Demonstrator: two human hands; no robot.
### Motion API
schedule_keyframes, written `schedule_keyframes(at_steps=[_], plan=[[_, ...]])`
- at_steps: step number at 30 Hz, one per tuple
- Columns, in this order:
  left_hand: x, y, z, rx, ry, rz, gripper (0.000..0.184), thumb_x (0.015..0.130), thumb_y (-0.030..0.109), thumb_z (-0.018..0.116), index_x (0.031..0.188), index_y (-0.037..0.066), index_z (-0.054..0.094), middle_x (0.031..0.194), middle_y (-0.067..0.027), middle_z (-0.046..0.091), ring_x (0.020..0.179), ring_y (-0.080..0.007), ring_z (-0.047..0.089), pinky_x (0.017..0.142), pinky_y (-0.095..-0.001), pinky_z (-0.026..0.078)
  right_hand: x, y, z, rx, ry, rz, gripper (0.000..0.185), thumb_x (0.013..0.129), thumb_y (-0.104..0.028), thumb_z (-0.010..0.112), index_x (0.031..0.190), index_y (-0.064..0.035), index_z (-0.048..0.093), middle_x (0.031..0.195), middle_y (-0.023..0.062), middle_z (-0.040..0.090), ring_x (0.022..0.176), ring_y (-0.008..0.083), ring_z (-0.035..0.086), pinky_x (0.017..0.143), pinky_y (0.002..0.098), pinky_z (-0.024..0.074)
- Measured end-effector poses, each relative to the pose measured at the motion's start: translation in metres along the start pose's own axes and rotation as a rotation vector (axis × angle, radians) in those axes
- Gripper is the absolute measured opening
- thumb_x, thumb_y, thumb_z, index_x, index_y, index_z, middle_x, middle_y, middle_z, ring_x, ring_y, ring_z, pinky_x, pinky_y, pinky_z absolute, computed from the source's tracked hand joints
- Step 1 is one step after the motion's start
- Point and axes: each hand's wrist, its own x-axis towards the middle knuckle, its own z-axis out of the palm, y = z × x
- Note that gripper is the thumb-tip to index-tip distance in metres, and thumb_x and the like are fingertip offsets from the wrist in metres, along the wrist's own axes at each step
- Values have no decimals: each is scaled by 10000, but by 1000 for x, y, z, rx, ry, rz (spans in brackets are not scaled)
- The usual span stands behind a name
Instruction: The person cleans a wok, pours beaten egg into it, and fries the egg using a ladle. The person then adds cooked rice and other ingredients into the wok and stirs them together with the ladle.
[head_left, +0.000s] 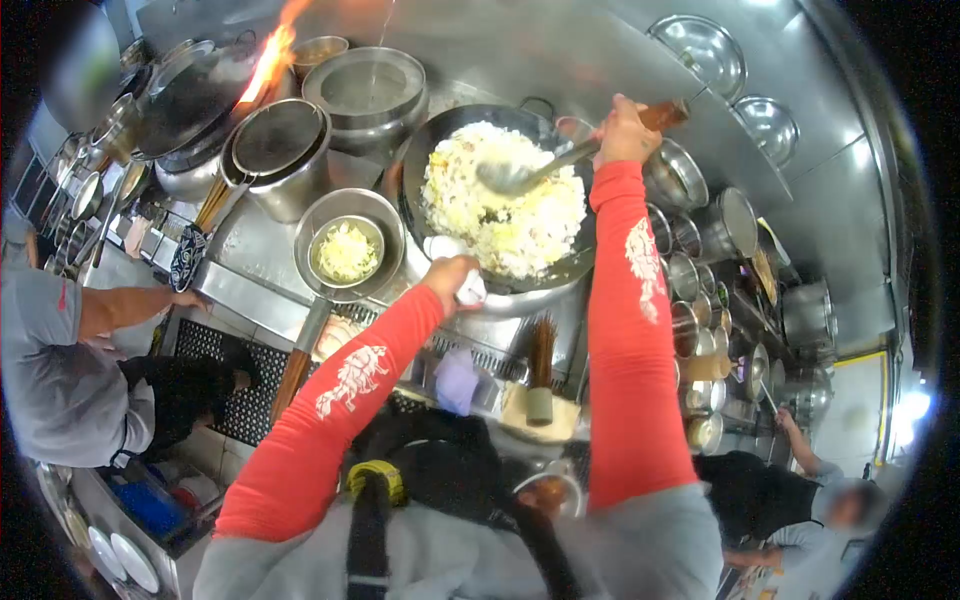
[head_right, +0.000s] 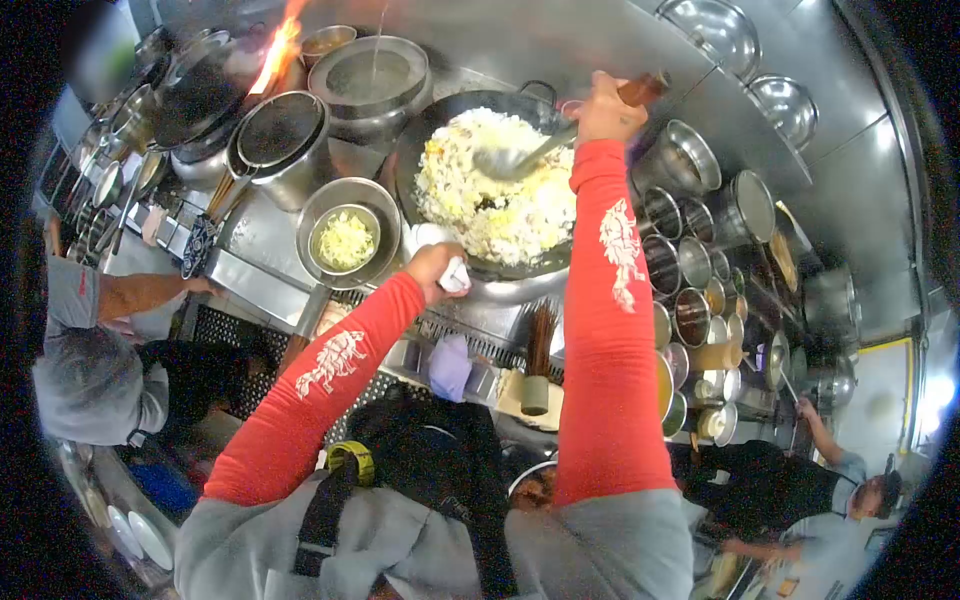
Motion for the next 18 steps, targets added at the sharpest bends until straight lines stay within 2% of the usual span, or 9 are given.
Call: schedule_keyframes(at_steps=[4, 5, 7, 8, 11, 14, 16, 17, 18], plan=[[-12, 1, 5, -41, 62, 14, 145, 772, 146, 587, 869, 38, 575, 807, -133, 590, 675, -273, 606, 581, -478, 524, 38, -72, 4, -192, -11, -1, 167, 768, -165, 630, 692, -44, 542, 531, 47, 500, 370, 151, 460, 343, 301, 368], [-16, 5, 7, -8, 36, 27, 150, 770, 141, 584, 879, 39, 572, 813, -136, 588, 670, -270, 603, 580, -480, 519, 63, -77, -22, 4, -81, 71, 212, 769, -195, 626, 660, -47, 521, 523, 45, 505, 377, 152, 462, 362, 307, 373], [-10, 3, 6, -44, 39, 17, 90, 754, 138, 597, 812, 80, 559, 736, -95, 559, 620, -247, 573, 564, -458, 496, 66, -74, -42, 30, 219, -53, 214, 776, -197, 614, 648, -60, 512, 535, 45, 525, 387, 150, 467, 373, 294, 382], [-14, -3, 6, -41, 53, -8, 89, 754, 135, 595, 809, 78, 554, 734, -97, 559, 619, -249, 573, 560, -458, 493, 44, -47, -37, -161, 336, 93, 173, 762, -151, 627, 664, -59, 518, 575, 53, 554, 395, 142, 469, 367, 279, 373], [-21, 2, 9, -51, 37, -35, 55, 768, 110, 573, 800, 72, 550, 728, -107, 560, 623, -251, 575, 545, -439, 490, 18, -28, -12, 7, -65, 109, 203, 803, -96, 617, 641, -85, 495, 491, 36, 443, 347, 121, 399, 323, 257, 335], [-16, 9, 10, -96, 48, 5, 44, 784, 100, 554, 801, 60, 558, 711, -117, 563, 618, -259, 582, 531, -424, 492, -22, -117, 8, 15, -113, 93, 193, 802, -86, 617, 659, -83, 488, 511, 21, 453, 348, 102, 381, 321, 247, 323], [-15, 3, 8, -83, 32, 31, 59, 788, 102, 550, 796, 44, 559, 693, -123, 564, 599, -264, 585, 513, -419, 494, -64, -130, 9, 27, -137, -78, 209, 785, -90, 637, 659, -90, 471, 520, -2, 448, 354, 86, 370, 316, 231, 297], [-12, 3, 7, -83, 18, 26, 67, 787, 105, 551, 793, 38, 559, 685, -124, 564, 590, -264, 587, 502, -419, 495, -65, -80, 16, -151, -5, -32, 180, 763, -94, 655, 671, -79, 501, 521, -7, 455, 369, 82, 393, 317, 226, 287], [-18, 6, 10, -4, 52, 9, 69, 785, 109, 552, 787, 41, 563, 690, -119, 570, 583, -258, 589, 504, -423, 503, -60, -44, 10, -112, -81, -63, 147, 761, -96, 656, 696, -73, 526, 517, -12, 458, 373, 78, 401, 314, 230, 288]])
